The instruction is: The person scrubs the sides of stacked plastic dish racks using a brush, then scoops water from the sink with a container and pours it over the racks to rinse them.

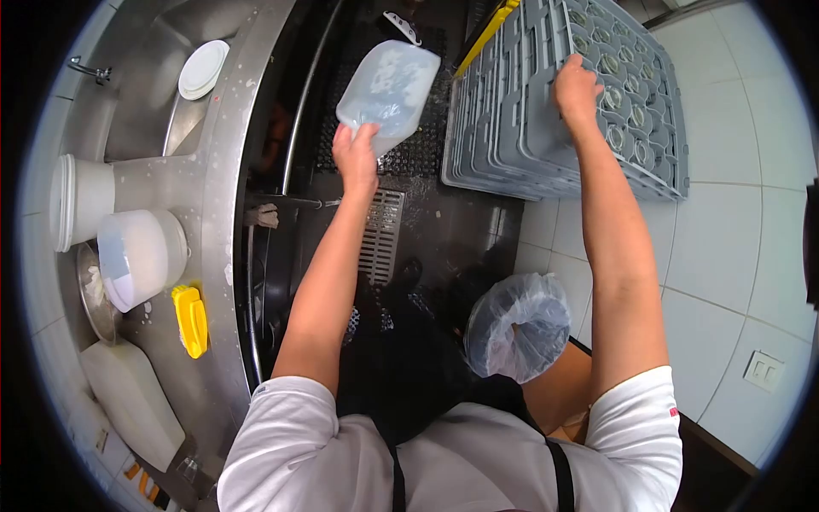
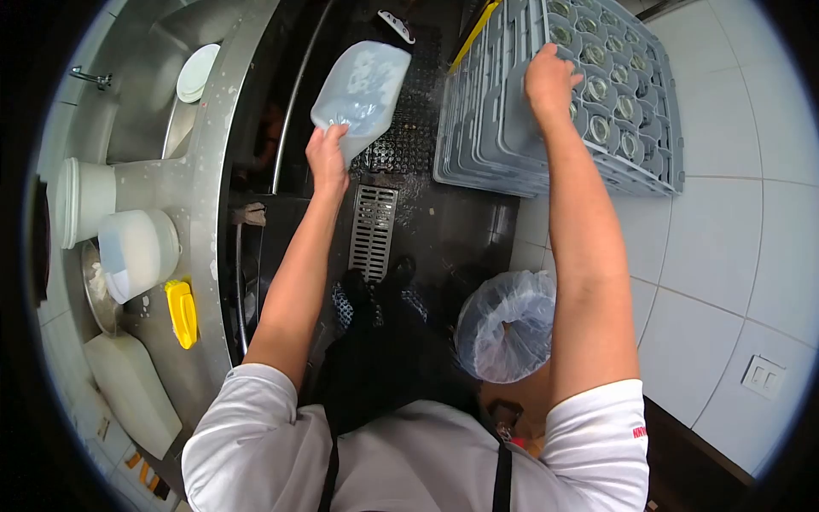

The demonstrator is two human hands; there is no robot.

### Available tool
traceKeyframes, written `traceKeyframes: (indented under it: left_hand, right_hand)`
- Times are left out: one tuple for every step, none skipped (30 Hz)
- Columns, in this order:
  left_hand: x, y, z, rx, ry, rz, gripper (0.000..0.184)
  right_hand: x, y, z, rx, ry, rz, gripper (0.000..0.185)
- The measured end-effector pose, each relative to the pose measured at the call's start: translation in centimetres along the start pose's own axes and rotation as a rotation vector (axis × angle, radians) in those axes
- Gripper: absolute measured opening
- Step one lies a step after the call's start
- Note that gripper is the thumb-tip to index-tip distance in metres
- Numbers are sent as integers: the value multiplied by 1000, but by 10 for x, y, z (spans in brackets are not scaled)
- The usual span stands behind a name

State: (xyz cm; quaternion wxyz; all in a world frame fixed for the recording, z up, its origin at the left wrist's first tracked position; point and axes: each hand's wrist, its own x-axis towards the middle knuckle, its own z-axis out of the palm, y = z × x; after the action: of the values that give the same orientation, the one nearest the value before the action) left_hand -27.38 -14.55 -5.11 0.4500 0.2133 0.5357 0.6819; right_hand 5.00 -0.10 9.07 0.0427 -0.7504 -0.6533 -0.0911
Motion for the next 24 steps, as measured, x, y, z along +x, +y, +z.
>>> traceKeyframes:
  left_hand:
    - [-4, -1, -12, -26, 14, -17, 34]
    - [-10, 2, -22, -21, 27, -42, 35]
    - [-15, 5, -27, -46, 35, -78, 35]
    - [-21, 11, -30, -75, 47, -114, 35]
    - [-25, 15, -32, -107, 63, -150, 35]
    - [-24, 17, -36, -119, 53, -150, 35]
    - [-21, 18, -41, -59, 44, -136, 34]
    - [-17, 18, -47, -39, 24, -119, 33]
    - [-12, 18, -50, -26, 8, -99, 33]
    - [-6, 18, -52, -45, -5, -72, 31]
    - [-4, 22, -50, -50, -5, -72, 30]
    - [1, 19, -48, -19, 11, -45, 29]
    - [8, 20, -46, 16, 26, -16, 29]
    - [15, 21, -42, -6, 4, -22, 29]
    - [19, 22, -40, -23, -21, -27, 30]
    - [23, 24, -38, -37, -51, -35, 30]
    - [29, 28, -34, -50, -61, -54, 30]
    - [33, 30, -31, -66, -66, -78, 31]
    - [38, 29, -31, -82, -61, -105, 31]
    - [43, 26, -31, -34, -46, -107, 34]
    - [47, 23, -33, 11, -44, -91, 35]
    - [49, 27, -30, 56, -45, -69, 36]
    - [55, 29, -29, 103, -46, -48, 37]
    - [60, 19, -32, 196, -21, -37, 40]
  right_hand:
    - [-2, -3, -6, -33, -22, -1, 26]
    - [-5, -5, -11, -66, -41, -1, 27]
    - [-9, -6, -10, -160, 44, -49, 29]
    - [-14, -7, -7, -255, 131, -101, 31]
    - [-15, -8, -6, -352, 218, -158, 35]
    - [-13, -9, -7, -365, 217, -180, 37]
    - [-15, -10, -8, -378, 210, -197, 39]
    - [-17, -11, -8, -394, 197, -215, 41]
    - [-17, -11, -5, -452, 268, -264, 38]
    - [-13, -9, -2, -512, 342, -316, 35]
    - [-8, -8, -1, -572, 417, -368, 33]
    - [0, -10, 0, -581, 418, -465, 31]
    - [8, -13, 3, -587, 417, -560, 30]
    - [19, -18, 6, -588, 419, -649, 29]
    - [28, -26, 12, -610, 276, -686, 27]
    - [35, -34, 19, -628, 126, -716, 25]
    - [44, -41, 26, -646, -23, -741, 24]
    - [53, -45, 32, -674, -71, -722, 23]
    - [61, -49, 41, -703, -123, -714, 23]
    - [70, -54, 52, -731, -175, -713, 23]
    - [78, -57, 61, -781, -224, -699, 23]
    - [88, -56, 69, -829, -267, -680, 23]
    - [99, -54, 78, -876, -310, -660, 24]
    - [105, -51, 90, -906, -281, -653, 25]
